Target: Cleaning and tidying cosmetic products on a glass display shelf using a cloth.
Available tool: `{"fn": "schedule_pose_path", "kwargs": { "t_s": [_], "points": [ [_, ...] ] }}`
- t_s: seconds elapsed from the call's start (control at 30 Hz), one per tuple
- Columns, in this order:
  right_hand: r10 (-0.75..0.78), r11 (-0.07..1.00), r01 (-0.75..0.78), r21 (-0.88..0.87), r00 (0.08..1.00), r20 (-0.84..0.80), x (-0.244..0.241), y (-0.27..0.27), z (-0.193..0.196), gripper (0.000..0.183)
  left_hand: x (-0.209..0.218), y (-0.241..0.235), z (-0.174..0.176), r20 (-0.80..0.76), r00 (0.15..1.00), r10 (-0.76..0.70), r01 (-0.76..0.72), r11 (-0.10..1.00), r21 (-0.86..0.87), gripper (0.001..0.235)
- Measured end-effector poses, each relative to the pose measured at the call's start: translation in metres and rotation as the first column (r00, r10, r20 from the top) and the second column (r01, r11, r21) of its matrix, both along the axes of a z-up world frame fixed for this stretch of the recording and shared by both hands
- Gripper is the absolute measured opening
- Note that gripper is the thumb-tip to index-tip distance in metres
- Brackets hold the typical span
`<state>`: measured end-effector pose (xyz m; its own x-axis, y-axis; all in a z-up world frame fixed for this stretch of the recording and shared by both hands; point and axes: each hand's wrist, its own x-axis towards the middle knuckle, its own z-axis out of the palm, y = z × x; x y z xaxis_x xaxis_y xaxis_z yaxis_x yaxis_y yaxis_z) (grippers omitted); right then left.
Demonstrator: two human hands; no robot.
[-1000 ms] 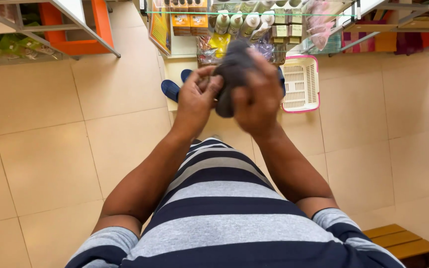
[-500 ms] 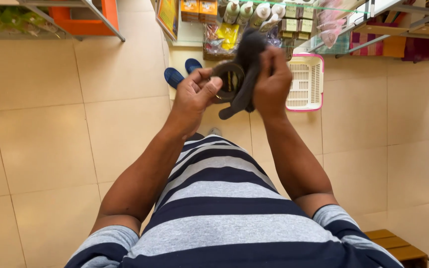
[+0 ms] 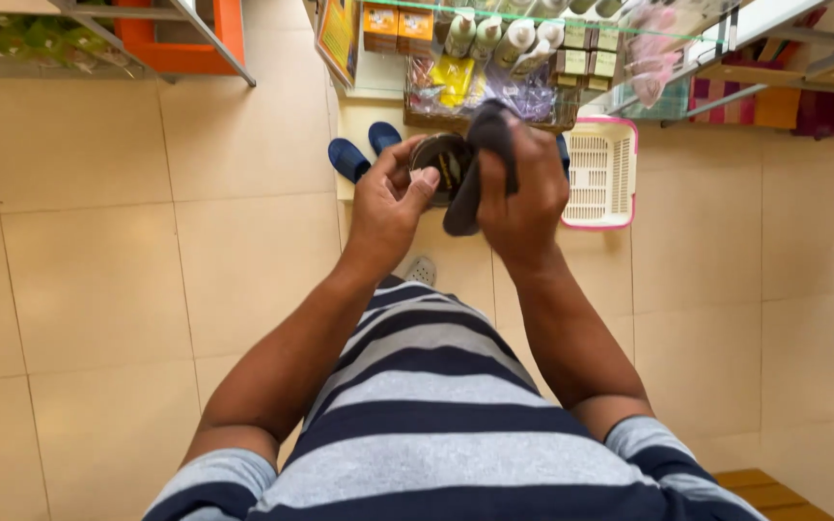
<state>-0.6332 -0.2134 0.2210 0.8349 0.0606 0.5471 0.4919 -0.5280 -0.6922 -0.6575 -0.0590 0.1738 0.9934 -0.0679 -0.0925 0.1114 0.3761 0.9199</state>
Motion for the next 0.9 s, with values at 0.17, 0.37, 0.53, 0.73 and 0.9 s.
{"fn": "schedule_pose_path", "kwargs": {
  "t_s": [0.17, 0.37, 0.53, 0.73, 0.9],
  "points": [
    [0.096, 0.974, -0.057, -0.22, 0.98, 0.174, 0.023, 0.014, -0.008, 0.019, 0.011, 0.001, -0.03, 0.01, 0.998, 0.059, -0.06, 0.986, 0.154, 0.032],
    [0.103, 0.878, 0.054, 0.476, 0.949, -0.298, 0.058, 0.046, -0.061, 0.02, 0.052, -0.001, -0.039, -0.237, 0.96, 0.15, -0.191, 0.968, -0.162, 0.035],
    [0.051, 0.793, 0.149, 0.59, 0.95, -0.308, 0.105, 0.07, -0.091, 0.02, 0.105, 0.02, -0.055, -0.186, 0.962, 0.202, -0.224, 0.969, -0.107, 0.036],
    [0.0, 0.757, 0.22, 0.616, 0.942, -0.337, 0.18, 0.091, -0.102, 0.023, 0.182, 0.064, -0.053, -0.182, 0.979, 0.089, -0.108, 0.989, -0.1, 0.039],
    [-0.06, 0.802, 0.26, 0.538, 0.931, -0.361, 0.221, 0.095, -0.115, 0.026, 0.255, 0.085, -0.073, -0.205, 0.978, 0.042, -0.065, 0.992, -0.108, 0.042]
  ]
}}
